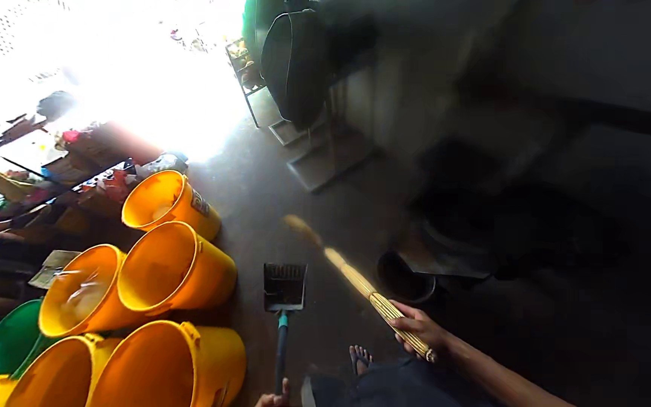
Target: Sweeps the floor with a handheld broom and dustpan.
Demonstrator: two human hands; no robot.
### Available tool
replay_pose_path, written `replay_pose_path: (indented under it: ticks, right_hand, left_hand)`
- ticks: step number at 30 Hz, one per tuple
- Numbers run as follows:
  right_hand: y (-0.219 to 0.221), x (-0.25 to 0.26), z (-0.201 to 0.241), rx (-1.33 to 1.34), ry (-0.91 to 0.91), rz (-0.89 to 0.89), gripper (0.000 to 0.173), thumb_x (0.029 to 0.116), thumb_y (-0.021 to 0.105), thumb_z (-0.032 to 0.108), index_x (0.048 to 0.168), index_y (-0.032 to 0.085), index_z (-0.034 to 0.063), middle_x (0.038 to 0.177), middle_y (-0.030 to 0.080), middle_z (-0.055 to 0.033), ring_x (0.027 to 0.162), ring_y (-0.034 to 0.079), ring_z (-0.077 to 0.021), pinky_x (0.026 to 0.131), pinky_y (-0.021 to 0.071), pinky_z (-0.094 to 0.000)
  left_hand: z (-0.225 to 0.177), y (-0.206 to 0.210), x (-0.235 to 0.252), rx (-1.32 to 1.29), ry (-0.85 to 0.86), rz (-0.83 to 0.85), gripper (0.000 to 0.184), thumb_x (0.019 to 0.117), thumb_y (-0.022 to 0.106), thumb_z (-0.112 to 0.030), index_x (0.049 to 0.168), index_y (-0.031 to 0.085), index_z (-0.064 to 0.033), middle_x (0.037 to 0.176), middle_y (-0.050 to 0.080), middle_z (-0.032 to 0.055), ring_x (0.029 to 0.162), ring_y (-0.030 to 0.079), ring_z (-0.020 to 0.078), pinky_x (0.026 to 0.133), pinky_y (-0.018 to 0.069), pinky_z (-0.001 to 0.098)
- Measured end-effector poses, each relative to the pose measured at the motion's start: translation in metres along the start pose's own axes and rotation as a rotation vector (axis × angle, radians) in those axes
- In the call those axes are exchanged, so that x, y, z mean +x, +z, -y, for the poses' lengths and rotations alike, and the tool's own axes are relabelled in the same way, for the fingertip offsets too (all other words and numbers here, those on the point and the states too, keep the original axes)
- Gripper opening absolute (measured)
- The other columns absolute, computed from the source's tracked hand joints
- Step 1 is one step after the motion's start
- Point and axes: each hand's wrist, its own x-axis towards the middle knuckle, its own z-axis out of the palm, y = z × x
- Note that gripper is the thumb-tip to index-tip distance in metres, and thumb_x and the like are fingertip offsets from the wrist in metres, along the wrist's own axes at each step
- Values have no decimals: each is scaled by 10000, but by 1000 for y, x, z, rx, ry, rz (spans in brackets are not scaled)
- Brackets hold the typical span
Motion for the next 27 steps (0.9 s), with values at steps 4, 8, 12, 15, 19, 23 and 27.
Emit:
replay_pose_path:
  ticks: [4,8,12,15,19,23,27]
  right_hand:
    - [7,58,44,-13,11,-47,630,945,566,136,1542,367,105,747,628,-83,502,606,-157,447,527,-296]
    - [17,133,87,-30,17,-126,643,938,570,113,1544,359,82,776,643,-93,514,619,-165,459,542,-304]
    - [36,211,146,-93,55,-218,654,949,579,96,1559,345,59,800,654,-104,535,622,-167,476,537,-311]
    - [54,255,205,-134,83,-265,696,921,598,105,1564,337,48,788,659,-104,525,628,-170,470,545,-318]
    - [70,301,279,-234,121,-308,735,919,638,72,1581,319,48,895,675,-158,580,645,-200,535,568,-356]
    - [94,361,328,-315,51,-365,737,876,672,102,1549,386,14,1111,681,-224,766,695,-239,678,593,-419]
    - [125,448,380,-276,-57,-398,719,872,665,113,1518,401,-60,1403,569,-287,1237,630,-285,1074,490,-421]
  left_hand:
    - [-73,77,50,-24,-132,35,321,864,448,-68,1107,608,68,958,722,196,575,700,173,499,577,203]
    - [-151,152,114,-24,-215,66,313,865,485,-38,1134,589,85,1042,704,207,611,714,173,535,595,199]
    - [-230,235,192,39,-219,15,321,883,448,-56,1159,565,59,963,711,175,571,695,148,496,576,188]
    - [-284,304,260,91,-232,3,312,854,450,-53,1117,581,49,915,709,169,552,683,155,484,569,198]
    - [-348,408,334,187,-200,-104,292,856,418,-43,1086,569,54,901,701,182,510,659,149,436,540,187]
    - [-400,516,420,305,-173,-198,249,866,388,-15,1010,581,46,827,694,171,475,629,133,413,515,182]
    - [-444,607,522,286,-223,-203,238,888,384,-36,1019,566,42,836,694,178,488,646,148,426,529,184]
